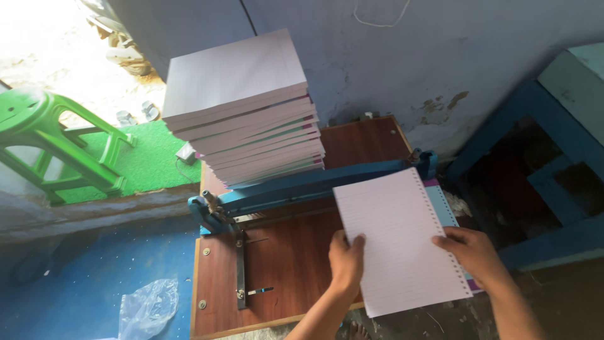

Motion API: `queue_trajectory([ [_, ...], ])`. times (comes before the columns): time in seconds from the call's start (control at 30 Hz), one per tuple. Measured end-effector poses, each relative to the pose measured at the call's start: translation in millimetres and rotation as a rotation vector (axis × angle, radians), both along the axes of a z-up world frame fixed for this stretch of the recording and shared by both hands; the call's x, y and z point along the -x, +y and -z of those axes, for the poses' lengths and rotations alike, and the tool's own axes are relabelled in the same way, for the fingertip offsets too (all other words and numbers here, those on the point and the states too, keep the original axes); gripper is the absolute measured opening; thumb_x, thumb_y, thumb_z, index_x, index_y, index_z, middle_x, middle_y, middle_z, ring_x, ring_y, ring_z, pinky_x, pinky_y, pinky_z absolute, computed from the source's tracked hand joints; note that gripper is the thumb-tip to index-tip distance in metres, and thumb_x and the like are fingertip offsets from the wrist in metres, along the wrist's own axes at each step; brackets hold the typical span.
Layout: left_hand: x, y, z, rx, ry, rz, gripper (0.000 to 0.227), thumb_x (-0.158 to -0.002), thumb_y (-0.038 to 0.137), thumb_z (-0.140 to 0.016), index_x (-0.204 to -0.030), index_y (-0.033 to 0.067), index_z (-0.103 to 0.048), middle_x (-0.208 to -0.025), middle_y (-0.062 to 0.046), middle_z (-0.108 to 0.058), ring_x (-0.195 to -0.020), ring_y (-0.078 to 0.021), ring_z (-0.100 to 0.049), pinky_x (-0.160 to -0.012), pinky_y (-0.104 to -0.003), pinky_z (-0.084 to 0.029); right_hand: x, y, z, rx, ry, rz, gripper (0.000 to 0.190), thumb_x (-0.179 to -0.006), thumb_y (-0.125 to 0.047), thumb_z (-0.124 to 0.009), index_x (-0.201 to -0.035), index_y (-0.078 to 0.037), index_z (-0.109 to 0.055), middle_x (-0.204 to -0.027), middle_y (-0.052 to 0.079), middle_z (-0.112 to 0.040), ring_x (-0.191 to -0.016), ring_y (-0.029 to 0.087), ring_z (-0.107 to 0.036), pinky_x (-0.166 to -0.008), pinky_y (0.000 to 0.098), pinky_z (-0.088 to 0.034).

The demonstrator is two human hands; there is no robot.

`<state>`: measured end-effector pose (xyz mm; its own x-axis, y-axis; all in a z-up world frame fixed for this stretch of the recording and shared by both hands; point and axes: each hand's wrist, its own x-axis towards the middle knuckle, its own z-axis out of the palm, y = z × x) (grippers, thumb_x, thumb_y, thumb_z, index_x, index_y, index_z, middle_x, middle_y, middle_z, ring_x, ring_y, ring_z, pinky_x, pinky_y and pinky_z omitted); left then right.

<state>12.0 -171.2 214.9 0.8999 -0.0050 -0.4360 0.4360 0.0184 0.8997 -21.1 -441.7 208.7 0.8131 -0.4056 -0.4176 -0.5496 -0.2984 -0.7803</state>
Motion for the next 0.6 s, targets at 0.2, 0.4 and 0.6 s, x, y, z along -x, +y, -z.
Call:
queue_trajectory([
  [0.2, -15.9, -34.2, -9.9, -0.221, 0.014, 0.185, 0.025, -0.09, 0.013, -0.062, -0.111, 0.0002, -0.069, -0.098, -0.015, -0.075, -0.085, -0.0239, -0.075, -0.081, -0.038, -0.062, 9.2, -39.9, 11.6, 0.056, 0.024, 0.088, 0.044, -0.084, -0.021, -0.079, -0.12, 0.003, -0.076, -0.095, 0.027, -0.082, -0.081, 0.035, -0.079, -0.076, 0.0427, -0.06],
  [0.4, -27.5, -55.9, 1.9, -0.321, -0.049, 0.22, 0.024, -0.088, 0.013, -0.068, -0.108, 0.0019, -0.072, -0.096, -0.013, -0.075, -0.089, -0.0253, -0.074, -0.086, -0.038, -0.058, -1.0, -57.8, 18.3, 0.335, 0.08, 0.011, 0.04, -0.084, -0.028, -0.08, -0.117, -0.006, -0.08, -0.092, 0.019, -0.083, -0.08, 0.029, -0.079, -0.077, 0.0394, -0.059],
  [0.6, -29.7, -63.3, 14.9, -0.36, -0.07, 0.203, 0.034, -0.087, 0.011, -0.068, -0.12, 0.003, -0.065, -0.107, -0.013, -0.073, -0.097, -0.025, -0.072, -0.088, -0.038, -0.057, -8.6, -55.3, 26.8, 0.45, 0.186, -0.061, 0.037, -0.086, -0.033, -0.078, -0.114, -0.01, -0.081, -0.09, 0.016, -0.083, -0.078, 0.027, -0.08, -0.076, 0.0385, -0.061],
])
